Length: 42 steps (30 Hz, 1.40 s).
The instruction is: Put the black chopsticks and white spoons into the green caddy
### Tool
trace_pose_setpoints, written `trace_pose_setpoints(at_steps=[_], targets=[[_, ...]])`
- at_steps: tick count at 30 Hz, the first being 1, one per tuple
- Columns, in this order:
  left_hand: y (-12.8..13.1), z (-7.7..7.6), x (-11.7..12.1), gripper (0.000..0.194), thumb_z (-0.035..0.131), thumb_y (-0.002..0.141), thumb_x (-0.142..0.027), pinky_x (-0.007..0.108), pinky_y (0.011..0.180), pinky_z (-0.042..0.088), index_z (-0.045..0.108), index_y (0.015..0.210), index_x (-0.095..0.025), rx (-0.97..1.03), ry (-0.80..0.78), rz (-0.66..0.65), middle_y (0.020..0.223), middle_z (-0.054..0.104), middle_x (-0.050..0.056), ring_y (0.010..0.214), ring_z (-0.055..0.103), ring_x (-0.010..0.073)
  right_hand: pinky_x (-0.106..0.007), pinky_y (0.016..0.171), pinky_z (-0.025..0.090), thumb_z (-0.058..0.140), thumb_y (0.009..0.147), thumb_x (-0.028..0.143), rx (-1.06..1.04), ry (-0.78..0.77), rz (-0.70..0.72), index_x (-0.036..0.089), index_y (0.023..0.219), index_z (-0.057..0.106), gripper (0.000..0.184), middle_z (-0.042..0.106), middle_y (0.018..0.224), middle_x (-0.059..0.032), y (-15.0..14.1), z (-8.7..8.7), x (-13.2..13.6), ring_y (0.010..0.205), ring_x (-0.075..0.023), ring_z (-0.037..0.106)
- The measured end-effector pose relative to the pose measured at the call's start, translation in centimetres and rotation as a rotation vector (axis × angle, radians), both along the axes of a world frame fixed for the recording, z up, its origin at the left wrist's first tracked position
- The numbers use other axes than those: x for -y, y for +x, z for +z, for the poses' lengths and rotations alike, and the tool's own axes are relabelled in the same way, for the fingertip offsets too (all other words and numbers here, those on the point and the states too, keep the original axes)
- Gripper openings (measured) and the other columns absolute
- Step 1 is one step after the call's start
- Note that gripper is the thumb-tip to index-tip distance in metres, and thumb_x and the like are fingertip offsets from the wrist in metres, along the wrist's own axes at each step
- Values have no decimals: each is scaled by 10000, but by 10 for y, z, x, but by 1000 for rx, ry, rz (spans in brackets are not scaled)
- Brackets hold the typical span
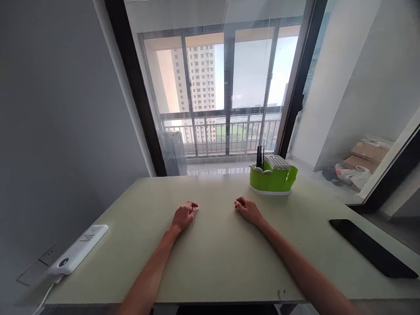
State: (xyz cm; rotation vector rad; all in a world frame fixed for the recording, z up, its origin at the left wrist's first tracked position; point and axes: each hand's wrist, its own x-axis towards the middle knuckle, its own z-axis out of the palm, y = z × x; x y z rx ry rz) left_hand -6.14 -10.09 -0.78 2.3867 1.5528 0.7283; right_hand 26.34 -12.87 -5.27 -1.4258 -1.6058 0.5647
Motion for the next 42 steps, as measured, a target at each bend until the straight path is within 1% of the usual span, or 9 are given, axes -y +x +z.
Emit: trace_pose_setpoints(at_steps=[9,16,29,37,42], targets=[[1,-1,0,263,453,969,-250,291,761,476,712,1010,-235,-18,0,-9,1113,725,34,782,659,163,-301,709,457,462,908,487,4,6,2,220,870,651,330,753,828,-33,1,-4,-2,715,-201,655],[1,-1,2,266,448,973,-245,291,765,480,711,1015,-225,-21,0,-16,1106,723,40,763,655,156,-298,725,467,466,912,480,1,14,5,217,879,658,327,752,827,-30,0,-4,-2,729,-198,665],[3,3,3,263,457,956,-261,289,748,472,714,997,-226,-14,1,1,1050,730,42,759,648,162,-300,723,460,459,919,461,18,3,5,224,877,652,308,754,825,-27,-1,0,1,728,-198,666],[2,2,1,270,449,956,-266,285,768,473,713,1000,-234,-17,4,-1,1071,732,34,772,654,161,-294,716,460,464,913,448,19,-6,-1,224,892,650,292,756,826,-28,-1,1,0,737,-199,671],[2,3,1,274,443,960,-268,286,774,476,710,1006,-227,-24,10,-6,1079,731,40,791,660,165,-292,737,464,472,913,446,26,-5,-6,225,887,662,292,758,830,-30,-2,2,0,750,-197,680]])
